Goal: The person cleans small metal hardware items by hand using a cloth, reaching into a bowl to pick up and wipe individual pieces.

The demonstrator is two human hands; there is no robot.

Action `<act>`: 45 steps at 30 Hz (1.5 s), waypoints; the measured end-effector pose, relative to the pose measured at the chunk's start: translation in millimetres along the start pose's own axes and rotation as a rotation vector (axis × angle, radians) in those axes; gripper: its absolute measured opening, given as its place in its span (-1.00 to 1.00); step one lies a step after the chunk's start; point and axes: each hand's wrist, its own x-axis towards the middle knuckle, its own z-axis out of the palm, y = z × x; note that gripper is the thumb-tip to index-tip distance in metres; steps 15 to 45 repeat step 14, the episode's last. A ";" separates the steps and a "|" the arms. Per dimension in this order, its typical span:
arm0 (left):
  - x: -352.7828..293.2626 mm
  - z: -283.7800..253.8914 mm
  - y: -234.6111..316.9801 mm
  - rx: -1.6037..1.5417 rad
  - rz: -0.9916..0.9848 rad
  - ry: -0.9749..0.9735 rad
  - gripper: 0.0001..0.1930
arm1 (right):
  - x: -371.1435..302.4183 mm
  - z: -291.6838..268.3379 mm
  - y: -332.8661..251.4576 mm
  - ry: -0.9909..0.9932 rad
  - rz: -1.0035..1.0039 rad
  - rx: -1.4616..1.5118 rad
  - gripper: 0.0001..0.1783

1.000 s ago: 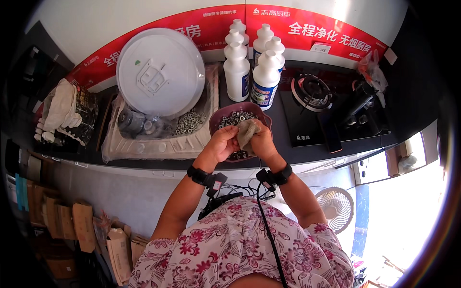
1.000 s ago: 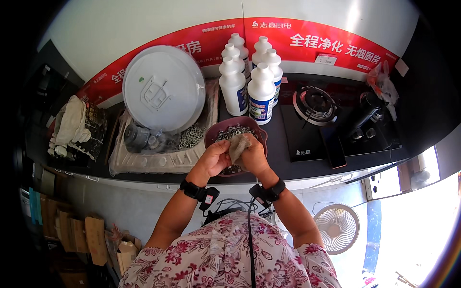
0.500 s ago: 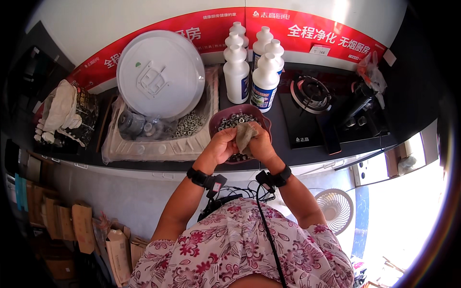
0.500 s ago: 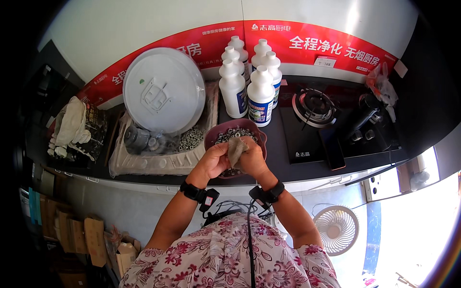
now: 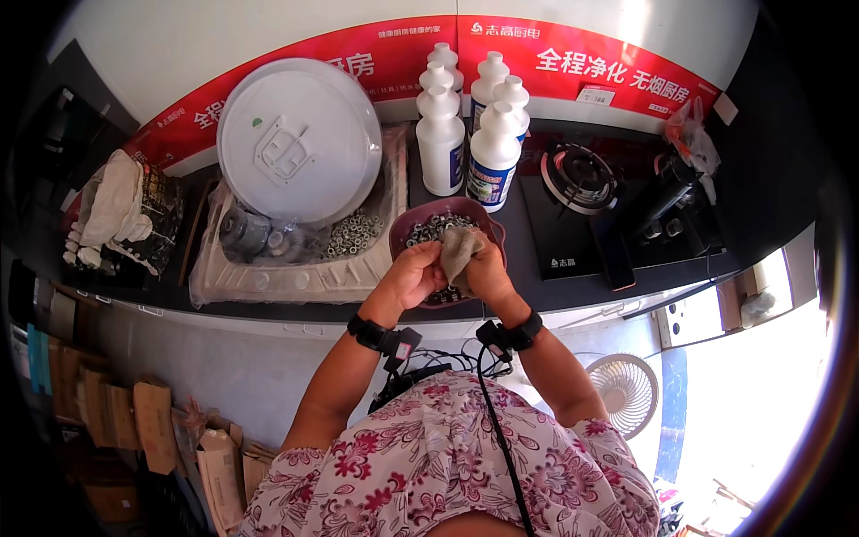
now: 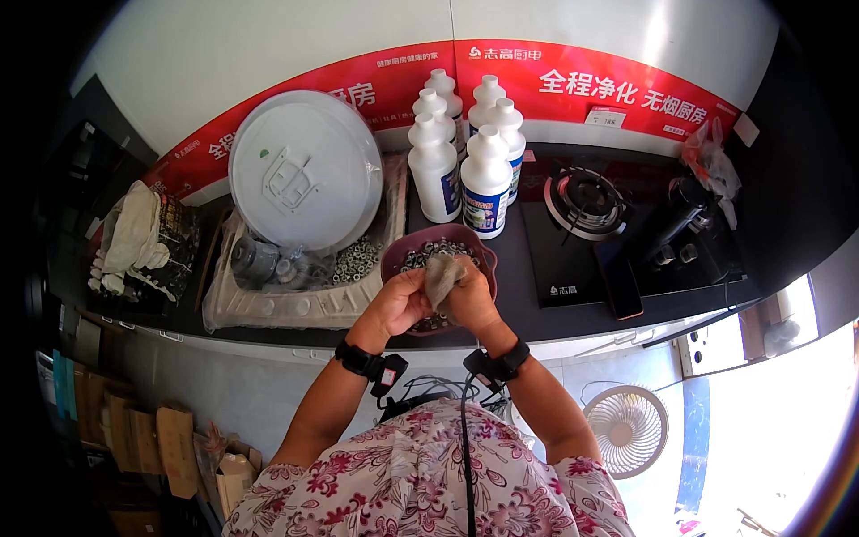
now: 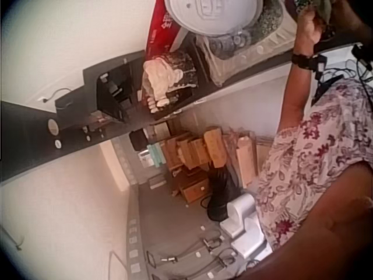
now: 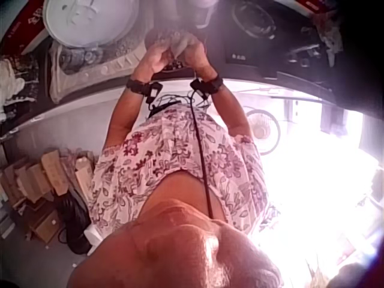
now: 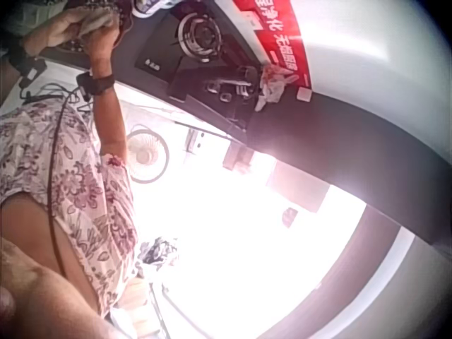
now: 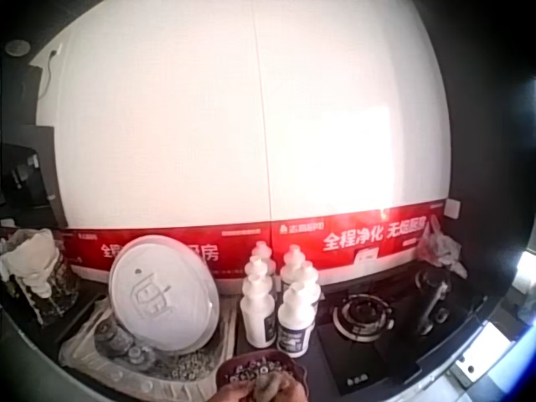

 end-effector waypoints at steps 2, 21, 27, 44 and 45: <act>-2.4 6.7 1.5 0.005 -0.005 0.013 -0.79 | 1.1 -0.2 2.1 -0.098 0.016 -0.028 -0.75; 0.6 -6.1 -2.6 0.017 0.023 -0.011 -0.74 | 0.5 -2.4 3.7 -0.086 0.037 -0.096 -0.73; 0.6 -6.1 -2.6 0.017 0.023 -0.011 -0.74 | 0.5 -2.4 3.7 -0.086 0.037 -0.096 -0.73; 0.6 -6.1 -2.6 0.017 0.023 -0.011 -0.74 | 0.5 -2.4 3.7 -0.086 0.037 -0.096 -0.73; 0.6 -6.1 -2.6 0.017 0.023 -0.011 -0.74 | 0.5 -2.4 3.7 -0.086 0.037 -0.096 -0.73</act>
